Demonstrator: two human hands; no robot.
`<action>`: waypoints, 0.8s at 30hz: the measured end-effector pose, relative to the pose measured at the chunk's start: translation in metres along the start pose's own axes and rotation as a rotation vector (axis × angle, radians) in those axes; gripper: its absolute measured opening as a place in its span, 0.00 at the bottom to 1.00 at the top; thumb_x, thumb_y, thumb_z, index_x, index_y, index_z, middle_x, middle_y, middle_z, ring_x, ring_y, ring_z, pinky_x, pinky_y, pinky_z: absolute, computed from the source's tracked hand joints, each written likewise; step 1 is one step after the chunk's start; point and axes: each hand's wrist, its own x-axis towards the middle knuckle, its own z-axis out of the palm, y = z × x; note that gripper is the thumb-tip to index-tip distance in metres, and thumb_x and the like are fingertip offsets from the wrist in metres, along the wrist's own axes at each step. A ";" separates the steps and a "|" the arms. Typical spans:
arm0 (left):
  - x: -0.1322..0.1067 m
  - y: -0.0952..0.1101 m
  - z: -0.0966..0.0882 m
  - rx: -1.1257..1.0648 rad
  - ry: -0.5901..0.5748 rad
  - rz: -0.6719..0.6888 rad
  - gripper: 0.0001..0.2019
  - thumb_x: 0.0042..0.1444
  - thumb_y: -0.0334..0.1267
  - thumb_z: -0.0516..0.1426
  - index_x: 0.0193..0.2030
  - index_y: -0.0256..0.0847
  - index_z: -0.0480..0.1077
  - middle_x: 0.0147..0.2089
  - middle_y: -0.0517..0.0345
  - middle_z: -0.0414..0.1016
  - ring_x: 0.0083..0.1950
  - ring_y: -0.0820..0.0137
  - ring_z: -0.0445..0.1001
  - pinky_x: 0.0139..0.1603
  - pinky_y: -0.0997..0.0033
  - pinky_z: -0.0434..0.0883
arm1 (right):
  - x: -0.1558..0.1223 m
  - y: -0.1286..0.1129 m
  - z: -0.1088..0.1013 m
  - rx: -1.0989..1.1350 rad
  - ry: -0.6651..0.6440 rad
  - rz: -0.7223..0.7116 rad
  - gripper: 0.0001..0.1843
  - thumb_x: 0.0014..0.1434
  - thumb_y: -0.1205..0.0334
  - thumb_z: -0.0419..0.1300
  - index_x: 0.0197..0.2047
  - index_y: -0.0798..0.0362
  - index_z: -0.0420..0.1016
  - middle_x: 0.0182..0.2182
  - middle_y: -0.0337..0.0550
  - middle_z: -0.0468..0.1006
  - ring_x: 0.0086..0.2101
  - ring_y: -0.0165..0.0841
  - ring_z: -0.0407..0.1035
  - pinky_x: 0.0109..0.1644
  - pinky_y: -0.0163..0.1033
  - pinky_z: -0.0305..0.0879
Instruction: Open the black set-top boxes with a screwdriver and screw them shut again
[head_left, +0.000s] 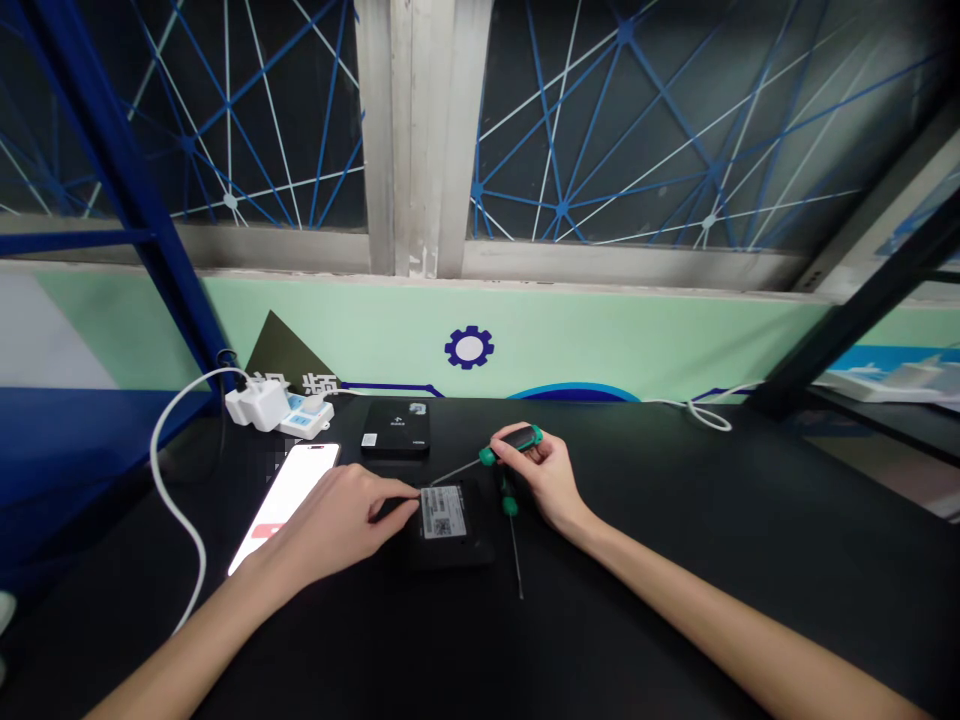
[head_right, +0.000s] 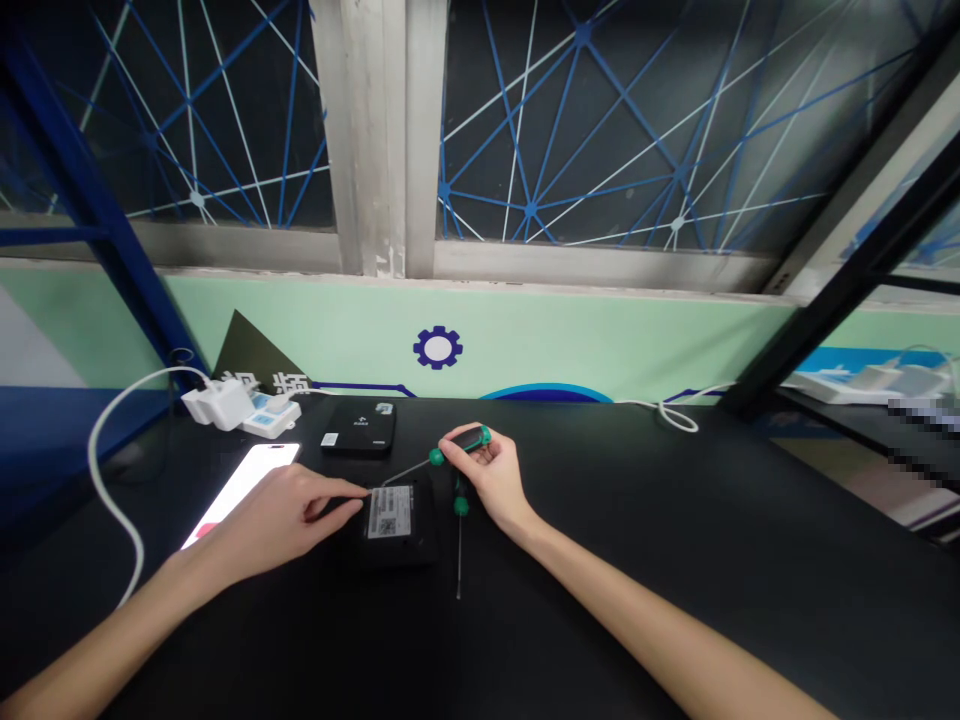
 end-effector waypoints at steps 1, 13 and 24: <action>0.001 0.000 0.000 0.021 0.020 -0.015 0.16 0.66 0.45 0.52 0.45 0.50 0.82 0.17 0.66 0.65 0.20 0.75 0.64 0.26 0.75 0.56 | 0.000 0.000 0.001 -0.003 -0.002 0.001 0.19 0.47 0.47 0.74 0.33 0.53 0.78 0.25 0.40 0.78 0.25 0.32 0.70 0.29 0.36 0.65; 0.001 -0.004 0.003 0.113 0.050 -0.039 0.16 0.62 0.40 0.52 0.45 0.47 0.82 0.18 0.64 0.70 0.21 0.72 0.67 0.26 0.73 0.56 | -0.004 -0.004 0.008 -0.061 -0.023 0.028 0.21 0.46 0.47 0.74 0.35 0.52 0.77 0.28 0.43 0.82 0.28 0.36 0.75 0.33 0.39 0.70; 0.001 -0.004 0.004 0.104 0.055 -0.032 0.16 0.61 0.39 0.52 0.45 0.47 0.82 0.19 0.63 0.72 0.21 0.72 0.68 0.26 0.73 0.56 | -0.004 -0.003 0.009 -0.084 -0.034 0.046 0.20 0.47 0.47 0.74 0.35 0.53 0.78 0.28 0.43 0.82 0.29 0.37 0.76 0.33 0.38 0.70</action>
